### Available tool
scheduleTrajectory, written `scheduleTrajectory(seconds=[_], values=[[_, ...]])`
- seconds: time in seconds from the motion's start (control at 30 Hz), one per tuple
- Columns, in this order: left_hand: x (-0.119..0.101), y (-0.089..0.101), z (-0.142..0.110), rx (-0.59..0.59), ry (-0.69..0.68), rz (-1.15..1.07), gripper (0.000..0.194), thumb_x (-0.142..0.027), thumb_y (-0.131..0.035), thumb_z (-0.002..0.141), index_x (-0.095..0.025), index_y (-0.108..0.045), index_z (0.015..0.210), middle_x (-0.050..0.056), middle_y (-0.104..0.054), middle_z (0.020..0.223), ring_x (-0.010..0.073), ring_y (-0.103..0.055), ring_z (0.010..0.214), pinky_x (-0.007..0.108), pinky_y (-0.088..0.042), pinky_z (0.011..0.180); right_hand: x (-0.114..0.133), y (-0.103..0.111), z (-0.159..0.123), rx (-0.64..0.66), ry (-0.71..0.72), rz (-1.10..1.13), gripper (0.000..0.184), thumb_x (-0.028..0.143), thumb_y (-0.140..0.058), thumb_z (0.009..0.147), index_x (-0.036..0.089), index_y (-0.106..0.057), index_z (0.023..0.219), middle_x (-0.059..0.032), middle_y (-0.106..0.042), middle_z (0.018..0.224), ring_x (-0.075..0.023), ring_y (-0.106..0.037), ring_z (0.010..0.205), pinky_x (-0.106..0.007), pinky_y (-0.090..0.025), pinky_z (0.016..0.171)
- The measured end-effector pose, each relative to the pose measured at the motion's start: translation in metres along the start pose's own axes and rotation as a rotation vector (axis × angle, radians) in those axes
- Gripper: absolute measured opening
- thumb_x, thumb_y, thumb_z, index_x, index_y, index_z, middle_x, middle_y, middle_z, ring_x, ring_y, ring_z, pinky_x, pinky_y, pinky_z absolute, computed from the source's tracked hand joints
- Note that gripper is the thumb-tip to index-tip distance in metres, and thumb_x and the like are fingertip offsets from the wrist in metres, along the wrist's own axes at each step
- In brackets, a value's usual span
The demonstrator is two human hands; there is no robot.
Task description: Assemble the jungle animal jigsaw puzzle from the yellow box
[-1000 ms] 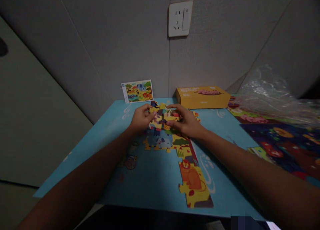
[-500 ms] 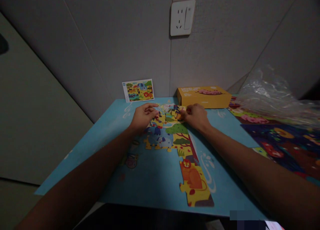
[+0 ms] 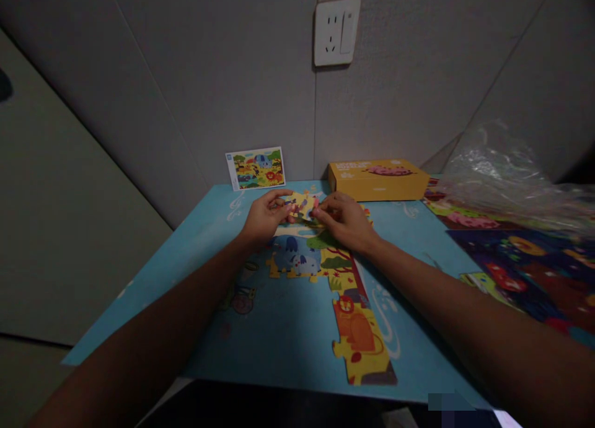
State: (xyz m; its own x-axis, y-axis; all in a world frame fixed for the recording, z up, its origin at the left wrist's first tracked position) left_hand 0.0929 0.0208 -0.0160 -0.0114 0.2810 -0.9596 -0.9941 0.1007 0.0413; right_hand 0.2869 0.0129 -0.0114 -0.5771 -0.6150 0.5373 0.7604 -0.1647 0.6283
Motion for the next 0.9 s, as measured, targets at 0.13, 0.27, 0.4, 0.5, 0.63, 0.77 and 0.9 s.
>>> scheduleTrajectory(seconds=[0.13,0.27,0.4,0.5,0.63,0.77,0.9], values=[[-0.002,-0.006,-0.004,0.111,0.022,-0.022,0.034,-0.021,-0.072,0.072,-0.016,-0.056,0.102,-0.003,-0.059,0.072,0.0138,-0.067,0.059,0.029,-0.055,0.065,-0.005,0.001,0.000,-0.057,-0.068,0.045,0.027,0.038,-0.055,0.086,0.018,-0.061,0.071,-0.0066,-0.059,0.082,-0.0200,-0.054,0.081,-0.034,-0.041,0.075],[0.000,-0.009,-0.004,0.152,0.003,0.020,0.027,-0.025,-0.073,0.070,-0.016,-0.056,0.089,0.000,-0.062,0.073,0.0142,-0.067,0.062,0.029,-0.054,0.066,-0.006,0.003,0.001,-0.044,-0.063,-0.008,0.030,0.042,-0.052,0.088,0.019,-0.059,0.070,-0.0082,-0.060,0.086,-0.0211,-0.053,0.084,-0.034,-0.041,0.077],[0.001,0.009,0.005,-0.022,-0.091,0.196,0.017,-0.025,-0.072,0.068,-0.016,-0.061,0.077,0.000,-0.062,0.070,0.0132,-0.060,0.066,0.027,-0.051,0.068,-0.018,0.009,0.001,-0.123,-0.182,-0.221,0.032,0.043,-0.050,0.088,0.017,-0.064,0.074,-0.0122,-0.059,0.086,-0.0264,-0.052,0.087,-0.040,-0.039,0.080],[0.001,0.031,0.012,-0.242,-0.159,0.331,0.011,-0.016,-0.066,0.065,-0.017,-0.064,0.076,0.002,-0.065,0.077,0.0164,-0.060,0.075,0.031,-0.049,0.077,-0.031,0.012,-0.001,-0.184,-0.247,-0.380,0.033,0.044,-0.052,0.086,0.016,-0.069,0.080,-0.0154,-0.057,0.091,-0.0309,-0.049,0.092,-0.046,-0.038,0.081],[0.007,0.046,0.014,-0.326,-0.079,0.554,0.025,-0.011,-0.069,0.058,-0.020,-0.070,0.081,0.007,-0.068,0.089,0.0252,-0.059,0.093,0.037,-0.045,0.087,-0.037,0.014,-0.003,-0.183,-0.324,-0.510,0.035,0.048,-0.057,0.083,0.015,-0.069,0.088,-0.0185,-0.054,0.101,-0.0355,-0.046,0.101,-0.048,-0.037,0.082],[0.014,0.042,0.011,-0.205,-0.002,0.780,0.037,-0.018,-0.080,0.053,-0.023,-0.072,0.088,0.010,-0.069,0.096,0.0339,-0.052,0.108,0.044,-0.039,0.093,-0.031,0.015,-0.003,-0.190,-0.340,-0.556,0.044,0.046,-0.062,0.080,0.012,-0.062,0.107,-0.0213,-0.053,0.108,-0.0373,-0.046,0.104,-0.048,-0.036,0.083],[0.020,0.039,0.011,-0.142,0.008,0.859,0.036,-0.020,-0.078,0.057,-0.024,-0.073,0.092,0.010,-0.070,0.101,0.0356,-0.049,0.109,0.049,-0.035,0.097,-0.023,0.014,-0.002,-0.179,-0.255,-0.481,0.033,0.044,-0.056,0.084,0.015,-0.065,0.100,-0.0184,-0.054,0.104,-0.0351,-0.047,0.103,-0.046,-0.035,0.082]])
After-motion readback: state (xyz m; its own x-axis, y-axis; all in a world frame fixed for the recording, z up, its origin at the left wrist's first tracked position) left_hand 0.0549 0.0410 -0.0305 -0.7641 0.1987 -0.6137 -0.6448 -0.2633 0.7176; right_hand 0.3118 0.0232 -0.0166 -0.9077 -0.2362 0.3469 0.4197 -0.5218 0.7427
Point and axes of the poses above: each hand's wrist, its own z-axis towards the middle knuckle, its own y-axis out of the back of the hand, x = y × z, the point moved 3 cm from there along z, towards the middle knuckle
